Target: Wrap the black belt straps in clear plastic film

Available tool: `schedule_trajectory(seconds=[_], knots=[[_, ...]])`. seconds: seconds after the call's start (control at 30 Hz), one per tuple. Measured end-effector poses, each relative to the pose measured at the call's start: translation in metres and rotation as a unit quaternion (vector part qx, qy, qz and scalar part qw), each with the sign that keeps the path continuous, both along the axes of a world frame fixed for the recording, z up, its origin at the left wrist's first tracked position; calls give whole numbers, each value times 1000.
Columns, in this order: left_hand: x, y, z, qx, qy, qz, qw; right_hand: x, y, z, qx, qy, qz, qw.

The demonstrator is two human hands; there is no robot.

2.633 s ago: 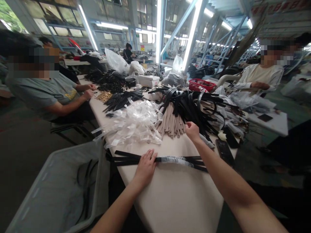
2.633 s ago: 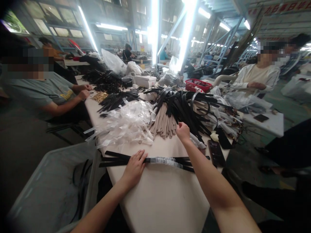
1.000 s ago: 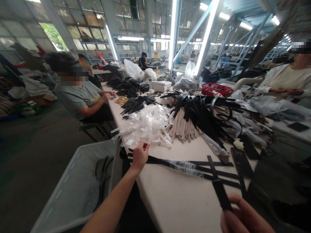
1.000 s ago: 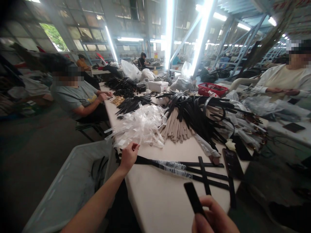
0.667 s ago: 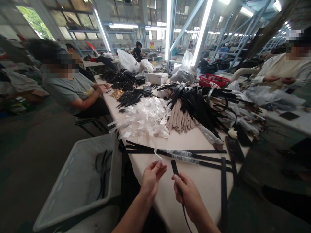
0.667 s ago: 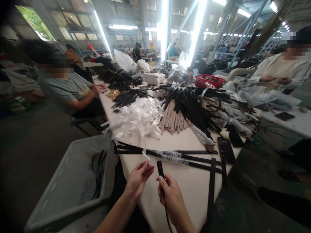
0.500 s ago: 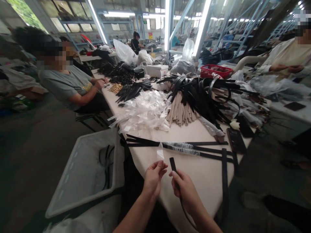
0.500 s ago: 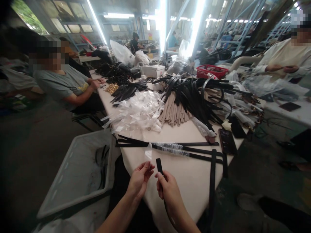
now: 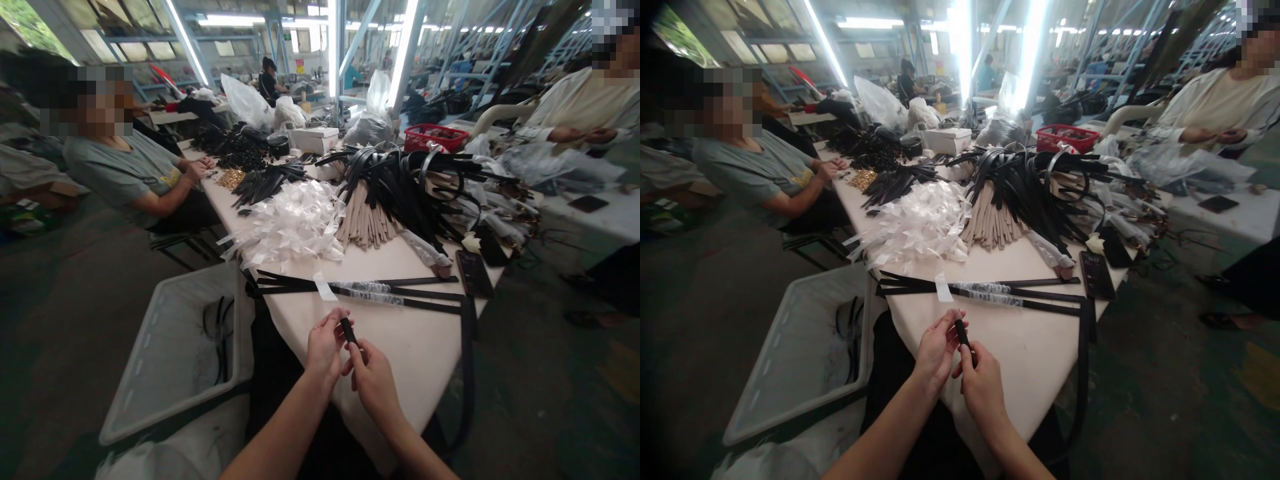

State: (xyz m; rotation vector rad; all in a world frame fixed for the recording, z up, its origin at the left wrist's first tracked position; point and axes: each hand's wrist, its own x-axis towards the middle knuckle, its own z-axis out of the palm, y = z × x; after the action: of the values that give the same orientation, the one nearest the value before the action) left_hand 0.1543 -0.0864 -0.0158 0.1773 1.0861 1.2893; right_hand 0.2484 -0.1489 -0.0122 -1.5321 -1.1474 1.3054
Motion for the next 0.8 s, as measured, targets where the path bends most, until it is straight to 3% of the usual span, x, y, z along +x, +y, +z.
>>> schedule_trajectory(seconds=[0.2, 0.4, 0.8], knots=[[-1, -3, 2, -4, -26, -35, 999, 10, 6, -4, 2, -1, -21, 1000], [-1, 2, -1, -12, -40, 6, 999, 12, 3, 0, -4, 6, -19, 1000], [2, 3, -4, 3, -33, 17, 999, 8, 0, 6, -2, 11, -28, 1000]])
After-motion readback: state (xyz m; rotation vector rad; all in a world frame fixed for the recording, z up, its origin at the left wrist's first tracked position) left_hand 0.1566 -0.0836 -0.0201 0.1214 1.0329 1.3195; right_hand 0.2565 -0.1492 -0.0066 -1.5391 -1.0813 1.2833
